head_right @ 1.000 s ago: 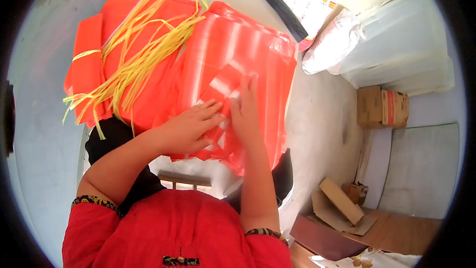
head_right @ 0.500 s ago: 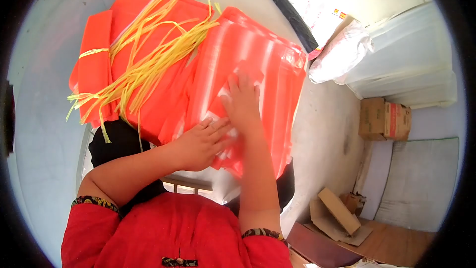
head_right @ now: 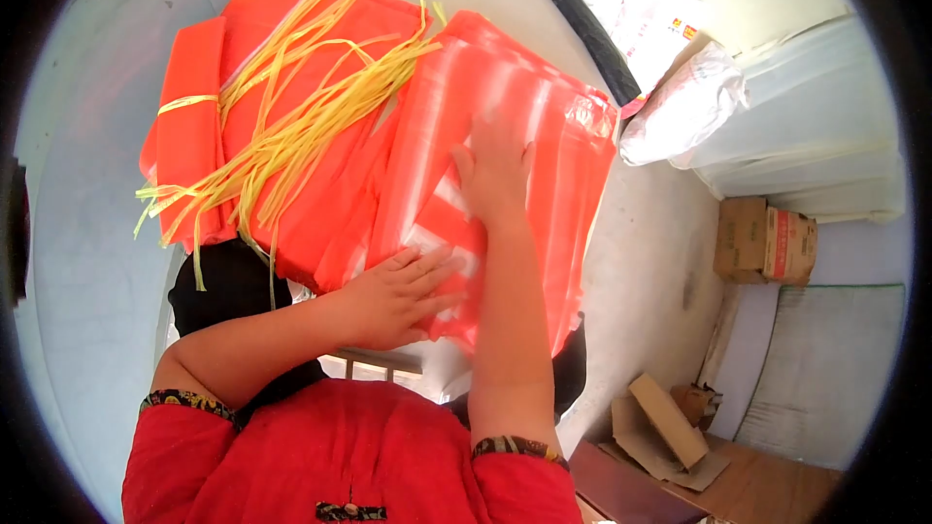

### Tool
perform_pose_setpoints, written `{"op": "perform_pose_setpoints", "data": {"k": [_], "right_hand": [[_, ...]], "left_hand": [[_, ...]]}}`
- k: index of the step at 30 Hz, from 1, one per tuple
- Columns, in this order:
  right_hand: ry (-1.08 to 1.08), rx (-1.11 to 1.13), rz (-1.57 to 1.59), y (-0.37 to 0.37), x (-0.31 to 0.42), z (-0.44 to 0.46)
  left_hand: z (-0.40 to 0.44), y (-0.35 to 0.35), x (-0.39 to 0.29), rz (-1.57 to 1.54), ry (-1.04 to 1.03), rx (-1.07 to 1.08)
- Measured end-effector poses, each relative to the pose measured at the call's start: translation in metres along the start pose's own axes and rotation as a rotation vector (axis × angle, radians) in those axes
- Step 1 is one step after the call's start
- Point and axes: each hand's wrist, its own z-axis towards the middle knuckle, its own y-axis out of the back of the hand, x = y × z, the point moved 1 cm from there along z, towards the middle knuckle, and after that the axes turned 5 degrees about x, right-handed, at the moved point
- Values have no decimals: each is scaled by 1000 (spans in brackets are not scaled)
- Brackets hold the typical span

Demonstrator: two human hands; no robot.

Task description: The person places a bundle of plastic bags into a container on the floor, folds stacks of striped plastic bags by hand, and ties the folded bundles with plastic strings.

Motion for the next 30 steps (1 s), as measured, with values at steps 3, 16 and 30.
{"op": "perform_pose_setpoints", "data": {"k": [3, 16, 30], "right_hand": [[-46, -91, 142, -4, -8, -1], [-300, -164, 933, 13, 9, -71], [-257, -242, 591, 4, 21, -96]], "left_hand": [[-1, -2, 0, -18, -18, -18], [-7, 6, -3, -99, -65, -89], [-10, 2, -1, -72, -151, -211]]}}
